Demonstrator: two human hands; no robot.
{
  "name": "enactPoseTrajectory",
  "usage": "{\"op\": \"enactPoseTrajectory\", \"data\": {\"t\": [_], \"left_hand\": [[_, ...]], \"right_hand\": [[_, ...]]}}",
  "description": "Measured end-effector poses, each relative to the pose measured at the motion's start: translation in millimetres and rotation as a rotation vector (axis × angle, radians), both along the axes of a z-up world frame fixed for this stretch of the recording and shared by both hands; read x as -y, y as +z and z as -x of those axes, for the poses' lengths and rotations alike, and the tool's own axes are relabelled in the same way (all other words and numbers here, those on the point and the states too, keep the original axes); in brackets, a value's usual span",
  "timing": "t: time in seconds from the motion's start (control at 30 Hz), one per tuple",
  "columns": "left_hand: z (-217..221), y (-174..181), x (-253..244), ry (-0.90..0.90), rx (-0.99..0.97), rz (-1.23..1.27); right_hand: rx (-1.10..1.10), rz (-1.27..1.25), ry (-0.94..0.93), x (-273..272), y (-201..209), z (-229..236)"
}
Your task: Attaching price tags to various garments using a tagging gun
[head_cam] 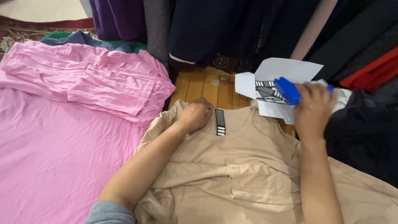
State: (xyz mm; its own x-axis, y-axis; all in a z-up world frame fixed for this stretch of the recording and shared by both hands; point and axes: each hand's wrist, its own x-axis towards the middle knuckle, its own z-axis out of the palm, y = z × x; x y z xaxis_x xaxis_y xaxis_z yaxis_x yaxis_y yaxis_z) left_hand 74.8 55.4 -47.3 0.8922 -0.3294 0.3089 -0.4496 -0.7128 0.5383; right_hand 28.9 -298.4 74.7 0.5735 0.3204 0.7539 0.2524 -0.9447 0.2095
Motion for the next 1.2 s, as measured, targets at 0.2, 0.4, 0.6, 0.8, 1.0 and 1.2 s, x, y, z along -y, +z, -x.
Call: {"op": "enactPoseTrajectory", "data": {"t": [0.2, 0.4, 0.6, 0.8, 1.0, 1.2], "left_hand": [[-3, 9, -8, 0.097, 0.096, -0.275], [-21, -11, -35, 0.261, 0.198, -0.569], [-19, 13, -68, 0.288, -0.068, -0.642], [-42, -15, -79, 0.368, 0.292, -0.539], [7, 54, -80, 0.375, -0.034, -0.383], [-34, -1, -99, 0.268, -0.177, -0.617]], "right_hand": [[-0.158, 0.036, -0.156, 24, -85, -47], [-0.24, -0.059, -0.112, 26, -88, -48], [-0.419, -0.257, 0.142, -69, -44, 14], [-0.952, -0.105, 0.427, -129, -57, 39], [-1.021, -0.134, 0.238, -122, -25, 50], [-1.258, -0.066, -0.049, -91, -30, 32]]}}
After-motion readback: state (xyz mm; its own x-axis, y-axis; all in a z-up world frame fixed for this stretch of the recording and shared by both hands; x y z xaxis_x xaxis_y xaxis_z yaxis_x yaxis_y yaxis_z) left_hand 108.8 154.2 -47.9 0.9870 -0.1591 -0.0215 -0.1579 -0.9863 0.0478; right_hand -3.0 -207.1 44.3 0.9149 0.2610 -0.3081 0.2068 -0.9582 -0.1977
